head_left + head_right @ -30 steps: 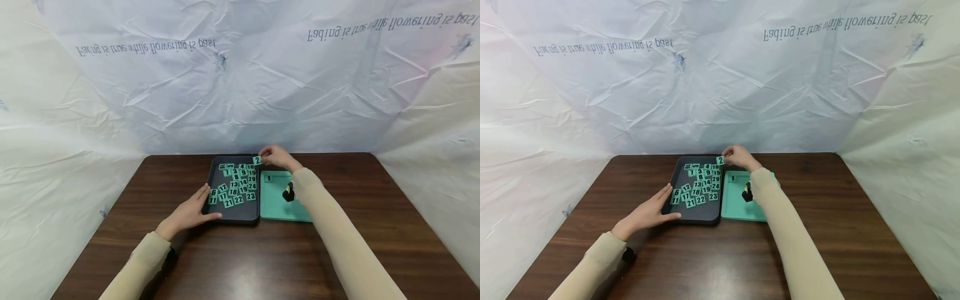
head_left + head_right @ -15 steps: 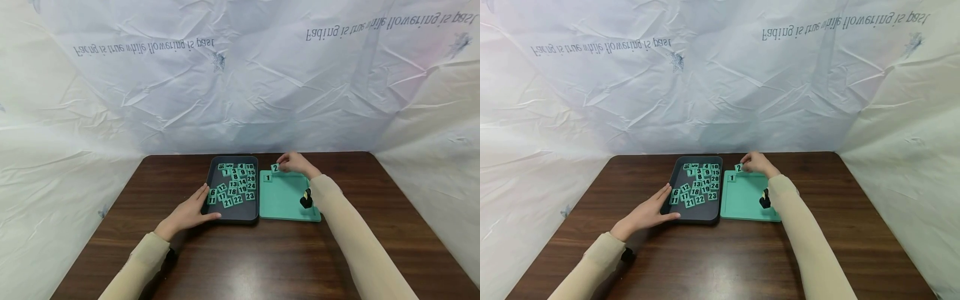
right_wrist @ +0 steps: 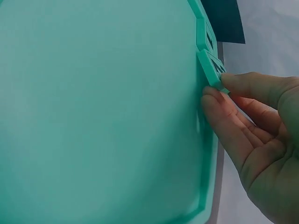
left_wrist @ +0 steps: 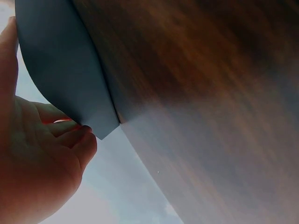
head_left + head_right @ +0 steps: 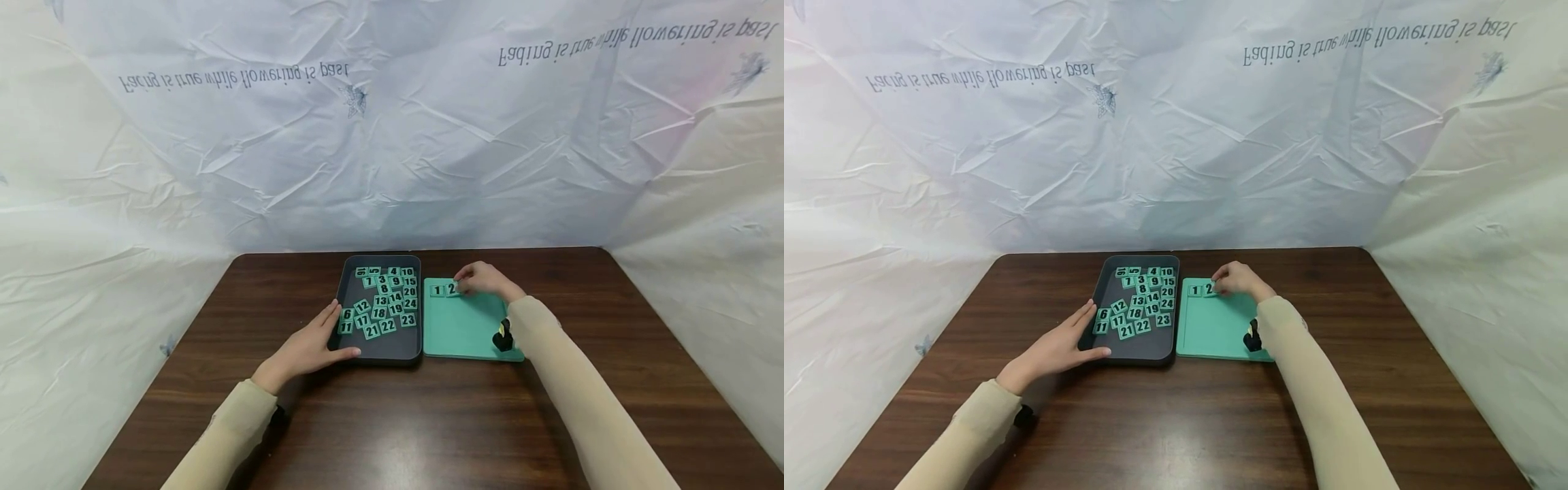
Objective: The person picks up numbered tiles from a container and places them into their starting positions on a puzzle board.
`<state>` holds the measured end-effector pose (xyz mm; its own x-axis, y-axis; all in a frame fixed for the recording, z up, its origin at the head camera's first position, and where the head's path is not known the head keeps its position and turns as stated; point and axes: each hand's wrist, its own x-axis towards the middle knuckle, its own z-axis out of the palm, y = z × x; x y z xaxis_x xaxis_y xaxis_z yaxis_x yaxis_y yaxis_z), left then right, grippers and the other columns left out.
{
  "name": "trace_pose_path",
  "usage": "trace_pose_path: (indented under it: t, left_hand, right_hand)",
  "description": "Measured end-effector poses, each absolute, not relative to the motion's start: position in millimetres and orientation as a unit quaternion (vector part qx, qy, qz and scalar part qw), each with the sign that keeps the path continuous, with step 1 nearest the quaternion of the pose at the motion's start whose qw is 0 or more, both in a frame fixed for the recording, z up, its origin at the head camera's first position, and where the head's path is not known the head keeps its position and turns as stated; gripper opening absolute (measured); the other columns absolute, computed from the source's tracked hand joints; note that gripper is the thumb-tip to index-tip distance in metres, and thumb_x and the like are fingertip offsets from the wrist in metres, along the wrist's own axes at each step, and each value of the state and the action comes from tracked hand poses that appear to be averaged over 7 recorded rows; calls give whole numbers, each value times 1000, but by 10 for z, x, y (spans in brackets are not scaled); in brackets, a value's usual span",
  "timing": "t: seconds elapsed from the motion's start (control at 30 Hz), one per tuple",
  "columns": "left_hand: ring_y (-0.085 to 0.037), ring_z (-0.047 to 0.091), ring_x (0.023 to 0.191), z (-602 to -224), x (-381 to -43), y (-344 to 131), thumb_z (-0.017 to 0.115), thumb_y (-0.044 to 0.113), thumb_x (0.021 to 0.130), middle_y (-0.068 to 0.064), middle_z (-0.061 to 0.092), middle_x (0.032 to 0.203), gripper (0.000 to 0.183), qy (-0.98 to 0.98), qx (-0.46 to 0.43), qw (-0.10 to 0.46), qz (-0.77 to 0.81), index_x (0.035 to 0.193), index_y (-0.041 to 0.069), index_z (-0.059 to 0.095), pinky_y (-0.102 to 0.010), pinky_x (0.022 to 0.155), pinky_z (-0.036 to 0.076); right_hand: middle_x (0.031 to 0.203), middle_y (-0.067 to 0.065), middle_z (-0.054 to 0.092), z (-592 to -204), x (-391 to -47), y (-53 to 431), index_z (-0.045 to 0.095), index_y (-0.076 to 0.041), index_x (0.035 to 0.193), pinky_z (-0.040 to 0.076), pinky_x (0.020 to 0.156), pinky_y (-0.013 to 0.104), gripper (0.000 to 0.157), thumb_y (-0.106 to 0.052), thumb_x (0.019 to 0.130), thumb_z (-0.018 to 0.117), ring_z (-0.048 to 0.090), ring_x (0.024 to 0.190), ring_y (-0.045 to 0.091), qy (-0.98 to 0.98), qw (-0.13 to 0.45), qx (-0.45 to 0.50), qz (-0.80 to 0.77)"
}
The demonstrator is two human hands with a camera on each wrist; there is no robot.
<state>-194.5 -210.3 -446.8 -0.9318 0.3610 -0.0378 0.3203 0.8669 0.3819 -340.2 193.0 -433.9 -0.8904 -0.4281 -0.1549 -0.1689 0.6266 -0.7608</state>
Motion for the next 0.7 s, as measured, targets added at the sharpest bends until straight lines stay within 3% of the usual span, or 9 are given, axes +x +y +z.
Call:
trace_pose_path:
  t: [0.27, 0.7]
  left_hand:
    - [-34, 25, 150, -4455, -1946, -2096, 57, 82, 82, -13, 11, 168, 119, 964, 175, 56, 192, 160, 1, 19, -53, 112, 36]
    - [-34, 25, 150, -4457, -1940, -2092, 58, 80, 82, -13, 11, 168, 117, 964, 175, 57, 191, 160, 1, 19, -54, 112, 36]
  right_hand:
    - [110, 20, 69, -4363, -3364, 1871, 63, 9, 126, 58, 80, 39, 34, -11, 98, 65, 70, 88, 25, 886, 158, -141, -413]
    - [115, 23, 66, -4364, -3327, 1856, 62, 9, 127, 57, 83, 41, 33, -10, 99, 63, 70, 94, 30, 887, 152, -139, -413]
